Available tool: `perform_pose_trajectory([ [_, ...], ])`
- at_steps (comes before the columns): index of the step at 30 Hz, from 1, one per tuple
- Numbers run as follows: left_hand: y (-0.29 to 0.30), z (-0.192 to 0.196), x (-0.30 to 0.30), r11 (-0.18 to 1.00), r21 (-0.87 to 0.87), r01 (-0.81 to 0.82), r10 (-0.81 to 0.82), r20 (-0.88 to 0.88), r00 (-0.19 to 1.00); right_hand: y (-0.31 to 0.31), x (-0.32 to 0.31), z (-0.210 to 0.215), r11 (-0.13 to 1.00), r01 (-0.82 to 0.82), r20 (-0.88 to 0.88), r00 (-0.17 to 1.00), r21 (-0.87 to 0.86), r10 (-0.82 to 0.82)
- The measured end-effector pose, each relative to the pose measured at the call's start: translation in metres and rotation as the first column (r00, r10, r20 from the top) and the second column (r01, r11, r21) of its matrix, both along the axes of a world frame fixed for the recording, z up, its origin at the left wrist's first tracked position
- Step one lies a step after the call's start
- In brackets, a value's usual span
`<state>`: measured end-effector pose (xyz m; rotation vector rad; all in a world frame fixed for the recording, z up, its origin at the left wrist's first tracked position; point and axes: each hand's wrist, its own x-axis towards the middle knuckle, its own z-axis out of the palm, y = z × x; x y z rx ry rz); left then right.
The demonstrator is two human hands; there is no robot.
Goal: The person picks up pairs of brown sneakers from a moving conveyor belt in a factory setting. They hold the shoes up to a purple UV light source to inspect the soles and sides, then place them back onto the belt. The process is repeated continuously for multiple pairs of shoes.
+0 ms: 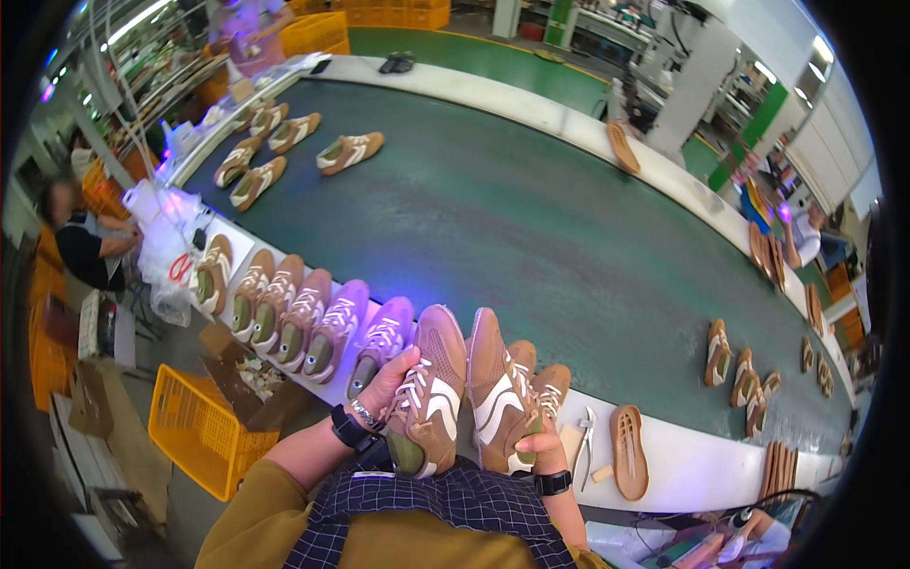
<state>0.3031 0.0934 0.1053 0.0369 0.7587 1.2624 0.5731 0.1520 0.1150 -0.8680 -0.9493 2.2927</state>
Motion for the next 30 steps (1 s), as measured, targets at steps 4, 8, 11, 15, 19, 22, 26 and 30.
perform_pose_trajectory([
  [4,-0.021,-0.006,-0.016,0.993,-0.096,-0.072,0.071,-0.018,0.997,0.002,-0.03,0.011,0.998,-0.05,0.0,0.999,-0.037,0.05],
  [8,-0.037,-0.008,-0.041,0.995,0.085,-0.061,0.053,0.094,0.994,-0.001,-0.048,0.009,0.998,-0.041,-0.053,0.998,-0.051,0.038],
  [11,-0.046,-0.026,-0.055,0.971,0.227,-0.073,0.015,0.246,0.969,-0.005,-0.057,0.008,0.998,-0.049,-0.086,0.995,-0.038,0.046],
  [15,-0.053,-0.036,-0.067,0.976,0.211,-0.059,-0.011,0.314,0.949,-0.005,-0.067,0.006,0.994,-0.033,-0.14,0.99,-0.106,0.018],
  [19,-0.053,-0.038,-0.072,0.993,0.118,-0.013,-0.01,0.191,0.982,-0.013,-0.074,0.002,0.987,0.016,-0.093,0.995,-0.163,-0.031],
  [22,-0.051,-0.043,-0.079,0.991,0.132,-0.013,-0.008,0.158,0.987,-0.016,-0.077,-0.014,0.978,0.021,-0.104,0.994,-0.208,-0.044],
  [26,-0.055,-0.06,-0.09,0.983,0.182,-0.034,-0.009,0.23,0.973,-0.015,-0.09,-0.025,0.966,0.016,-0.128,0.99,-0.26,-0.051],
  [30,-0.056,-0.05,-0.095,0.991,0.114,-0.071,0.057,0.12,0.991,-0.013,-0.102,-0.039,0.966,0.036,-0.145,0.987,-0.255,-0.075],
])
